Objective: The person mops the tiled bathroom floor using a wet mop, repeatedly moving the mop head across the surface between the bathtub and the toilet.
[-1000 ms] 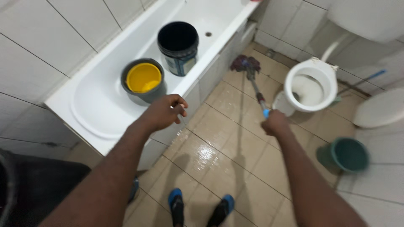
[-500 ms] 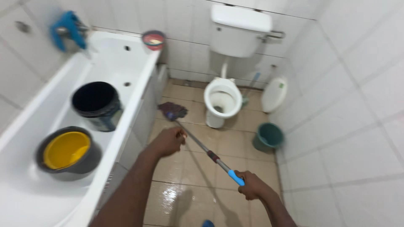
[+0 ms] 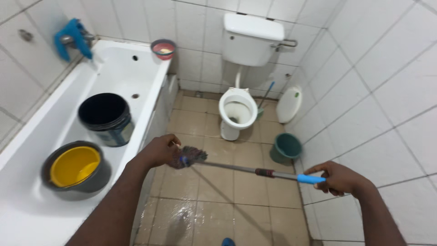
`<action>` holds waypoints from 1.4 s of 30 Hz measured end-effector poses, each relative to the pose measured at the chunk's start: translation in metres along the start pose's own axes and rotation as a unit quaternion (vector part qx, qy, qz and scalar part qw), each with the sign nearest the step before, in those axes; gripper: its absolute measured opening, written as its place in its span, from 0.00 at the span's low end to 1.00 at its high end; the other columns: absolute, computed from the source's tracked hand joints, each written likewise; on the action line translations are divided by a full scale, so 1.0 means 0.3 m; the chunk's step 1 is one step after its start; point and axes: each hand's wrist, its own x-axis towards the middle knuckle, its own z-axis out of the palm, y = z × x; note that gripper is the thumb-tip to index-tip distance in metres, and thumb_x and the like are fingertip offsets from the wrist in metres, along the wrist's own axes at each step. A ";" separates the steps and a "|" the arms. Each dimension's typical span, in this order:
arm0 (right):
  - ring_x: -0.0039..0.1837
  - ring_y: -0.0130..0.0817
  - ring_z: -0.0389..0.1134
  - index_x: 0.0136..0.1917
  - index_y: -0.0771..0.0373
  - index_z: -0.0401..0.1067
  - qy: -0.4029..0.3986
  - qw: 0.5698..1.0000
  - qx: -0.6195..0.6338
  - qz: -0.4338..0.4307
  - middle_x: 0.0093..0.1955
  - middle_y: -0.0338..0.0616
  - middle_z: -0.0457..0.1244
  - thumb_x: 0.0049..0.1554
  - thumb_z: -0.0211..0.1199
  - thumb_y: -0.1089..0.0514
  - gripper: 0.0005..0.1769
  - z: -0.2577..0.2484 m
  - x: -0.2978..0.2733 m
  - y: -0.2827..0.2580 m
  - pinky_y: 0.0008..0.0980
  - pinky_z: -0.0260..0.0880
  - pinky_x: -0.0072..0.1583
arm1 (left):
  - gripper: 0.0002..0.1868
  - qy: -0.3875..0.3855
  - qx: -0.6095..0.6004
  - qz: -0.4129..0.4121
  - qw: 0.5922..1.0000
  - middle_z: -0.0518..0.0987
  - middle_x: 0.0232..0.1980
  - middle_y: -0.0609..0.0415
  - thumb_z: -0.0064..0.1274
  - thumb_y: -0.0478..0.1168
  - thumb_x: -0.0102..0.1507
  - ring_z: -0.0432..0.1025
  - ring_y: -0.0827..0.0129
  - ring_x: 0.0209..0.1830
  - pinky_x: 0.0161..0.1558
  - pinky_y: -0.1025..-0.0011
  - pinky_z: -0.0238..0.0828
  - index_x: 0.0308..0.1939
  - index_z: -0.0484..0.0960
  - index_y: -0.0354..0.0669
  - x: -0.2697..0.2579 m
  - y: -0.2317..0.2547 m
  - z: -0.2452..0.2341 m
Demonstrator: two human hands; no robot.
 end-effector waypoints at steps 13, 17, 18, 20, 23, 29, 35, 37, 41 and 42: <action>0.59 0.50 0.72 0.62 0.50 0.78 0.151 0.968 -0.155 -0.124 0.55 0.52 0.71 0.44 0.67 0.62 0.30 0.776 0.353 -0.635 0.43 0.72 0.64 | 0.17 -0.001 -0.042 -0.176 0.984 0.88 0.47 0.54 0.50 0.40 0.65 0.85 0.65 0.37 0.47 0.64 0.80 0.58 0.76 0.45 -0.327 -0.298 -0.158; 0.58 0.50 0.73 0.62 0.53 0.76 0.167 0.964 -0.146 -0.150 0.55 0.52 0.71 0.44 0.68 0.61 0.31 0.855 0.515 -0.603 0.44 0.73 0.62 | 0.16 0.018 -0.060 -0.194 0.979 0.86 0.45 0.52 0.51 0.40 0.66 0.83 0.64 0.37 0.46 0.63 0.78 0.58 0.76 0.44 -0.421 -0.357 -0.158; 0.58 0.51 0.73 0.63 0.52 0.76 0.173 0.960 -0.148 -0.162 0.55 0.52 0.71 0.44 0.68 0.60 0.31 0.898 0.558 -0.560 0.44 0.73 0.63 | 0.16 0.026 -0.065 -0.190 0.979 0.86 0.44 0.50 0.51 0.40 0.66 0.83 0.63 0.37 0.45 0.63 0.78 0.58 0.76 0.43 -0.443 -0.373 -0.157; 0.60 0.51 0.71 0.65 0.52 0.74 0.185 0.956 -0.143 -0.179 0.57 0.52 0.70 0.43 0.69 0.60 0.34 0.990 0.628 -0.466 0.45 0.71 0.64 | 0.16 0.024 -0.060 -0.194 0.979 0.86 0.42 0.50 0.52 0.40 0.66 0.83 0.64 0.37 0.45 0.63 0.78 0.58 0.76 0.44 -0.481 -0.393 -0.150; 0.61 0.48 0.72 0.71 0.50 0.69 0.143 0.973 -0.126 -0.130 0.59 0.53 0.69 0.46 0.67 0.60 0.38 1.061 0.638 -0.375 0.42 0.72 0.64 | 0.16 0.014 -0.067 -0.198 0.978 0.87 0.42 0.51 0.51 0.40 0.65 0.84 0.64 0.37 0.44 0.63 0.79 0.57 0.77 0.44 -0.489 -0.396 -0.139; 0.44 0.45 0.78 0.71 0.56 0.69 0.073 0.989 -0.096 -0.091 0.49 0.56 0.71 0.48 0.61 0.65 0.35 0.840 0.328 -0.551 0.40 0.79 0.52 | 0.16 -0.022 -0.031 -0.206 0.978 0.86 0.45 0.55 0.50 0.42 0.66 0.84 0.66 0.38 0.46 0.63 0.78 0.58 0.76 0.48 -0.401 -0.331 -0.130; 0.45 0.44 0.76 0.62 0.55 0.78 0.079 0.963 -0.235 -0.111 0.47 0.55 0.73 0.48 0.60 0.65 0.27 0.531 -0.104 -0.831 0.41 0.79 0.53 | 0.16 -0.039 -0.068 -0.130 0.988 0.87 0.46 0.49 0.49 0.42 0.66 0.84 0.64 0.36 0.46 0.64 0.79 0.58 0.77 0.44 -0.259 -0.229 -0.052; 0.52 0.47 0.73 0.56 0.53 0.82 0.157 0.934 -0.266 -0.181 0.49 0.54 0.72 0.46 0.65 0.63 0.24 0.494 -0.160 -0.883 0.44 0.73 0.59 | 0.17 -0.044 -0.061 -0.120 0.990 0.86 0.47 0.49 0.50 0.42 0.66 0.83 0.64 0.36 0.46 0.64 0.79 0.58 0.77 0.44 -0.233 -0.208 -0.050; 0.53 0.50 0.73 0.57 0.54 0.79 0.183 0.943 -0.196 -0.195 0.50 0.53 0.70 0.41 0.67 0.67 0.28 0.523 -0.142 -0.939 0.45 0.73 0.59 | 0.16 -0.042 -0.057 -0.128 0.989 0.86 0.48 0.48 0.50 0.42 0.66 0.83 0.65 0.35 0.46 0.64 0.79 0.57 0.77 0.44 -0.205 -0.216 -0.067; 0.53 0.51 0.73 0.57 0.54 0.79 0.188 0.941 -0.197 -0.199 0.49 0.54 0.70 0.42 0.67 0.66 0.28 0.532 -0.123 -0.939 0.45 0.73 0.59 | 0.16 -0.040 -0.062 -0.134 0.988 0.87 0.47 0.47 0.49 0.41 0.66 0.83 0.65 0.35 0.46 0.64 0.79 0.57 0.77 0.43 -0.199 -0.230 -0.075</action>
